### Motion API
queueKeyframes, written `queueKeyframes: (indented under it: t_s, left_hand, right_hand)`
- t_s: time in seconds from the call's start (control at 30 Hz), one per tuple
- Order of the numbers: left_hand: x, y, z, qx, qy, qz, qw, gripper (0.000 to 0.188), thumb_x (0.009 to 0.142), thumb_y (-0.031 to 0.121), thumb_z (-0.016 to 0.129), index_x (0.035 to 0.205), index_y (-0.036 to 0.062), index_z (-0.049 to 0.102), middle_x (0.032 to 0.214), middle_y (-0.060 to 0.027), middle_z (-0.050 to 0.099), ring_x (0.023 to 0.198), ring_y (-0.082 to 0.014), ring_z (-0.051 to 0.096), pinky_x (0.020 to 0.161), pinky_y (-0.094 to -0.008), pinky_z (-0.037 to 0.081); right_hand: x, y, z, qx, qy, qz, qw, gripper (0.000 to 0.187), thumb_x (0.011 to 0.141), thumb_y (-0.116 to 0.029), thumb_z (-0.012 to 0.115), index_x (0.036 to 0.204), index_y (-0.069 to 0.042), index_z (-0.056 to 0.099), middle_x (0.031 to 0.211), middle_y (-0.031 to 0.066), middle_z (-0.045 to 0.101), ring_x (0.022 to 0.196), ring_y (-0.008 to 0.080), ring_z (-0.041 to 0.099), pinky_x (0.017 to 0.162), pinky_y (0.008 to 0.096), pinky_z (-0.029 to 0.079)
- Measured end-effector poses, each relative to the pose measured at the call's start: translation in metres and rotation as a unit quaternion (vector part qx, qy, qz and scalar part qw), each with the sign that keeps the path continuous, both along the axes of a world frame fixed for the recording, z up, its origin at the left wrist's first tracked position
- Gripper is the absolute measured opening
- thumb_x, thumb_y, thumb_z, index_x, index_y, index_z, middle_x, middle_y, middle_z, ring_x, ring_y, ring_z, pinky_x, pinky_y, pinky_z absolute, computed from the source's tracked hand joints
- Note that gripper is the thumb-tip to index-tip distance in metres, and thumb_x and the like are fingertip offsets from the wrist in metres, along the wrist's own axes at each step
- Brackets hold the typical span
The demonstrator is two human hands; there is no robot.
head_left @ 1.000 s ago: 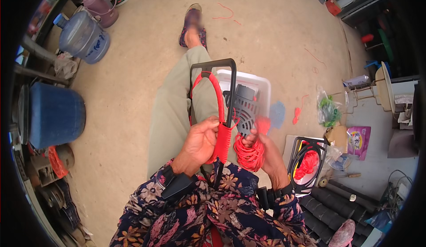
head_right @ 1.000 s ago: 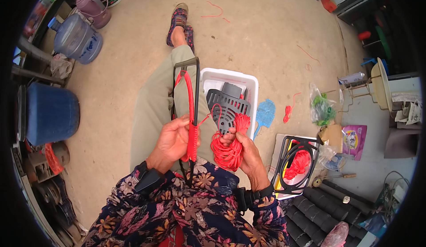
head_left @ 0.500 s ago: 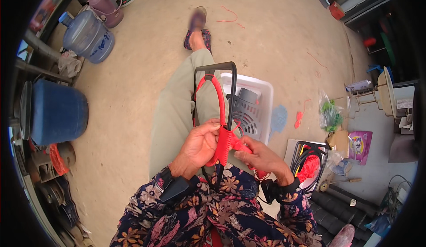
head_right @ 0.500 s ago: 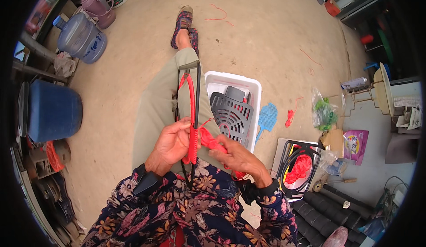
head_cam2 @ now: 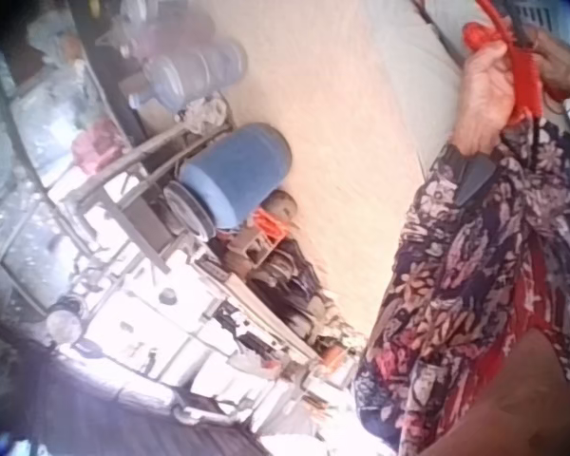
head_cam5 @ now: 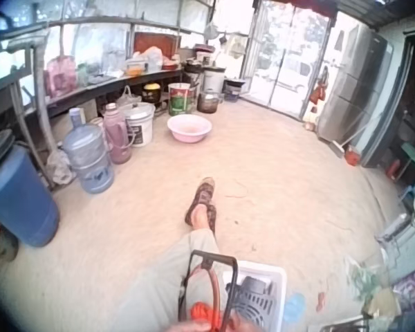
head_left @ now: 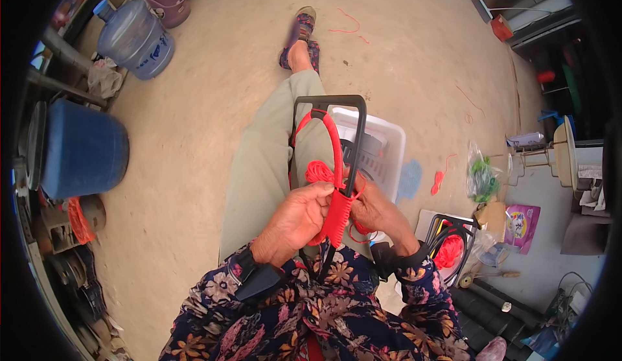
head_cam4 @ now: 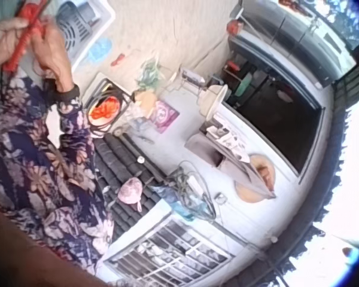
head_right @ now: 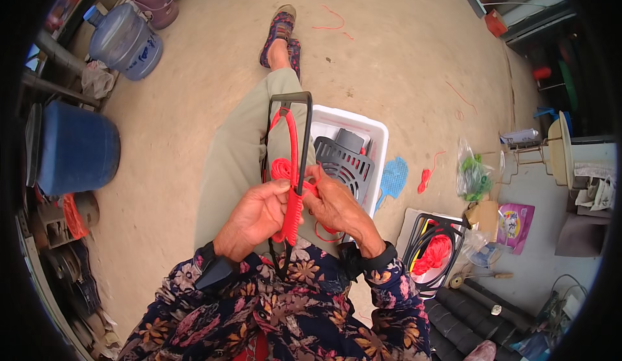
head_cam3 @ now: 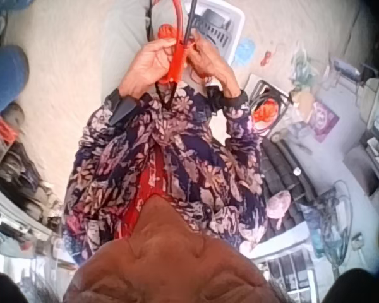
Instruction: Wrapping a red rubber or plastic cord around a black frame handle as part of assembly or repair.
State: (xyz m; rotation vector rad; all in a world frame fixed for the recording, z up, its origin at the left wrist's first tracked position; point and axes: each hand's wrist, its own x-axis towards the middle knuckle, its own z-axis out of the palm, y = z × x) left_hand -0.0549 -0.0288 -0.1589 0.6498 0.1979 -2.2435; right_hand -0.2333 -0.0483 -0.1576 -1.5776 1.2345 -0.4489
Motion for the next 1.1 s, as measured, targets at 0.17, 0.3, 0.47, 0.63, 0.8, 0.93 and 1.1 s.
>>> queueKeyframes:
  t_s: [0.17, 0.3, 0.47, 0.63, 0.8, 0.93, 1.1]
  left_hand:
    - [0.000, -0.002, 0.010, -0.005, -0.031, -0.030, 0.999, 0.024, 0.089, 0.016, 0.054, 0.108, 0.0011, 0.057, 0.095, -0.0099, 0.066, 0.084, -0.0199, 0.064, 0.073, -0.0432, 0.053]
    - [0.001, 0.000, 0.007, 0.000, -0.038, -0.023, 0.999, 0.025, 0.090, 0.016, 0.053, 0.110, 0.0013, 0.056, 0.094, -0.0091, 0.066, 0.083, -0.0189, 0.063, 0.075, -0.0435, 0.053]
    - [0.000, 0.002, 0.007, -0.005, -0.046, -0.015, 0.999, 0.026, 0.090, 0.016, 0.052, 0.111, 0.0014, 0.054, 0.095, -0.0094, 0.066, 0.083, -0.0194, 0.064, 0.075, -0.0439, 0.053]
    - [0.000, 0.002, 0.001, -0.018, -0.043, -0.012, 0.999, 0.025, 0.091, 0.017, 0.052, 0.111, 0.0030, 0.055, 0.096, -0.0097, 0.065, 0.084, -0.0196, 0.064, 0.074, -0.0449, 0.053]
    - [-0.002, 0.001, 0.011, 0.004, -0.053, 0.000, 0.999, 0.022, 0.091, 0.018, 0.053, 0.107, 0.0036, 0.056, 0.093, -0.0082, 0.066, 0.083, -0.0181, 0.064, 0.072, -0.0425, 0.053]
    - [-0.004, 0.003, 0.016, -0.014, -0.051, 0.008, 0.999, 0.020, 0.091, 0.017, 0.054, 0.105, 0.0035, 0.057, 0.090, -0.0073, 0.065, 0.081, -0.0174, 0.064, 0.071, -0.0402, 0.052]
    - [0.000, 0.002, 0.019, -0.027, -0.037, 0.013, 0.999, 0.017, 0.091, 0.015, 0.055, 0.103, 0.0036, 0.058, 0.090, -0.0064, 0.065, 0.082, -0.0172, 0.063, 0.073, -0.0353, 0.051]
  right_hand:
    - [0.004, -0.009, 0.000, -0.035, -0.076, 0.003, 0.996, 0.025, 0.091, -0.018, 0.054, 0.110, -0.002, 0.053, 0.073, 0.0059, 0.059, 0.061, 0.0155, 0.052, 0.059, 0.0310, 0.044]
    - [0.006, -0.016, 0.012, 0.061, -0.054, -0.003, 0.997, 0.018, 0.087, -0.014, 0.060, 0.102, -0.005, 0.060, 0.082, 0.0042, 0.058, 0.072, 0.0128, 0.053, 0.068, 0.0260, 0.045]
    - [0.006, -0.010, 0.009, 0.042, -0.164, -0.028, 0.985, 0.017, 0.084, -0.011, 0.063, 0.100, -0.008, 0.065, 0.101, 0.0056, 0.054, 0.093, 0.0156, 0.053, 0.082, 0.0269, 0.044]
    - [0.001, -0.004, 0.005, -0.021, -0.133, 0.033, 0.990, 0.037, 0.088, -0.024, 0.062, 0.119, -0.005, 0.057, 0.129, 0.0031, 0.047, 0.113, 0.0170, 0.050, 0.098, 0.0305, 0.038]
    - [0.008, 0.005, 0.022, 0.069, -0.205, -0.156, 0.964, 0.049, 0.090, -0.018, 0.056, 0.135, -0.003, 0.042, 0.125, 0.0101, 0.052, 0.113, 0.0234, 0.052, 0.101, 0.0349, 0.036]
    - [-0.002, 0.000, 0.035, 0.001, -0.333, -0.275, 0.902, 0.047, 0.091, -0.014, 0.052, 0.134, -0.001, 0.041, 0.112, 0.0116, 0.059, 0.105, 0.0229, 0.057, 0.095, 0.0349, 0.042]
    - [0.001, -0.042, 0.108, 0.003, -0.319, -0.178, 0.931, 0.033, 0.093, -0.014, 0.049, 0.122, 0.001, 0.051, 0.099, 0.0102, 0.063, 0.091, 0.0192, 0.061, 0.085, 0.0354, 0.048]
